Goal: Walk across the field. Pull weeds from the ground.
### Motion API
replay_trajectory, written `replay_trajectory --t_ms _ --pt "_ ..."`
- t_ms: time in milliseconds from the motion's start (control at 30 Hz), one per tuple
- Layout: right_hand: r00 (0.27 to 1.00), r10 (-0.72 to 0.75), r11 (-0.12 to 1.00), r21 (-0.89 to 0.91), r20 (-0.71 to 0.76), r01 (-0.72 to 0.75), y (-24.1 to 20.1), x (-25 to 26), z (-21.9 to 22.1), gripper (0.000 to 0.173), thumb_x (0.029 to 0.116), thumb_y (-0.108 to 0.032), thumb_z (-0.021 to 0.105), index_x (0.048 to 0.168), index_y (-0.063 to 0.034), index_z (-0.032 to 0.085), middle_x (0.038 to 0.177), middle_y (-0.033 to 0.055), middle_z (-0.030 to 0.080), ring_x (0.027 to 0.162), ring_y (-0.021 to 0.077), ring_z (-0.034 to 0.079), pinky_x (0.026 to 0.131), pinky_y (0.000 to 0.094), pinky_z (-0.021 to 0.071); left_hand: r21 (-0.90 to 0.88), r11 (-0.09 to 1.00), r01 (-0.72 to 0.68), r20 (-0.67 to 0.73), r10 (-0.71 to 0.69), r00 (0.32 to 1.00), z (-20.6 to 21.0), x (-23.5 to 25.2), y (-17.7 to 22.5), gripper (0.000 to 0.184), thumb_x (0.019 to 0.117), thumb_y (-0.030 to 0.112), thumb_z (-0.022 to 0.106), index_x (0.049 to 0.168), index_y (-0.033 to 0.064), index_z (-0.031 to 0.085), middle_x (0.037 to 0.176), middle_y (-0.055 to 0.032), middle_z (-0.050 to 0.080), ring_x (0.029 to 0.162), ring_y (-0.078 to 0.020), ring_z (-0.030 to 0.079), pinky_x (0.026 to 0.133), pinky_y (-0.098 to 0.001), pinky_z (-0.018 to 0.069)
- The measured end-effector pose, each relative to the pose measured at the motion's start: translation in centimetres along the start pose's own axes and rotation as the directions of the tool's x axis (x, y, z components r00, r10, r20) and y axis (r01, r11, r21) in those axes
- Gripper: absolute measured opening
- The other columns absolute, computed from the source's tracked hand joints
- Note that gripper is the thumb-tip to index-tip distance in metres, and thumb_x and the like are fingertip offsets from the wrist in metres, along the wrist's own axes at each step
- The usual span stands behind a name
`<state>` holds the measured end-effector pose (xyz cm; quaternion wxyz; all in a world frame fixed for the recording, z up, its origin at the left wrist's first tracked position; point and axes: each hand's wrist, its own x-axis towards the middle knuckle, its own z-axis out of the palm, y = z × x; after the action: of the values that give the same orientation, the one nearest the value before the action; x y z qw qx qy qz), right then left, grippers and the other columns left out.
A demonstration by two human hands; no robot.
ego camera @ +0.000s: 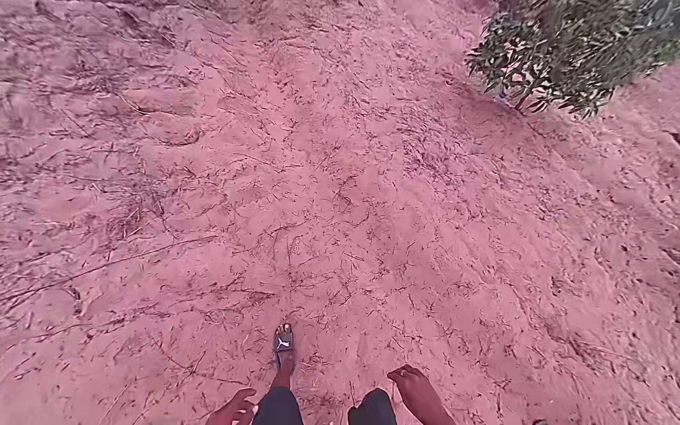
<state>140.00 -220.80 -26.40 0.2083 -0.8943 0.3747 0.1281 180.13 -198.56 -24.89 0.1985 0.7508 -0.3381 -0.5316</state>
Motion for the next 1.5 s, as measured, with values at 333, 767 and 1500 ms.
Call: replay_trajectory --t_ms 333,767,1500 --pt "0.923 0.083 0.995 -0.09 0.375 -0.053 10.3 26.2 9.7 0.036 0.1077 -0.017 0.046 0.135 -0.0015 0.065 0.119 0.0224 0.071 0.116 0.0392 0.068 0.101 0.0488 0.0525 -0.1 0.954 0.283 0.009 -0.283 0.959 9.7 24.8 -5.4 0.035 0.1035 0.017 0.053 0.134 0.0037 0.064 0.111 -0.022 0.074 0.102 -0.0396 0.072 0.093 -0.0605 0.054" --pt "0.631 -0.29 0.904 -0.01 0.719 0.426 26.9 43.7 42.4 0.033 0.1087 -0.021 0.049 0.122 0.0015 0.069 0.125 0.0225 0.069 0.137 0.0407 0.053 0.12 0.056 0.0328 -0.081 0.923 0.377 0.222 -0.352 0.909 14.1 35.8 -5.8 0.044 0.1021 0.022 0.058 0.14 -0.0015 0.055 0.118 -0.0236 0.07 0.098 -0.037 0.072 0.082 -0.055 0.0585" --pt "0.997 -0.062 0.994 0.087 -0.035 0.065 21.8 52.1 33.1 0.026 0.0978 -0.004 0.059 0.12 0.0035 0.071 0.114 0.0297 0.065 0.092 0.0468 0.069 0.073 0.0542 0.0593 0.022 0.939 0.345 0.016 -0.345 0.939 16.5 39.3 -6.7 0.04 0.0953 0.017 0.06 0.132 0.0016 0.065 0.106 -0.0194 0.074 0.088 -0.0365 0.074 0.078 -0.0573 0.0586"
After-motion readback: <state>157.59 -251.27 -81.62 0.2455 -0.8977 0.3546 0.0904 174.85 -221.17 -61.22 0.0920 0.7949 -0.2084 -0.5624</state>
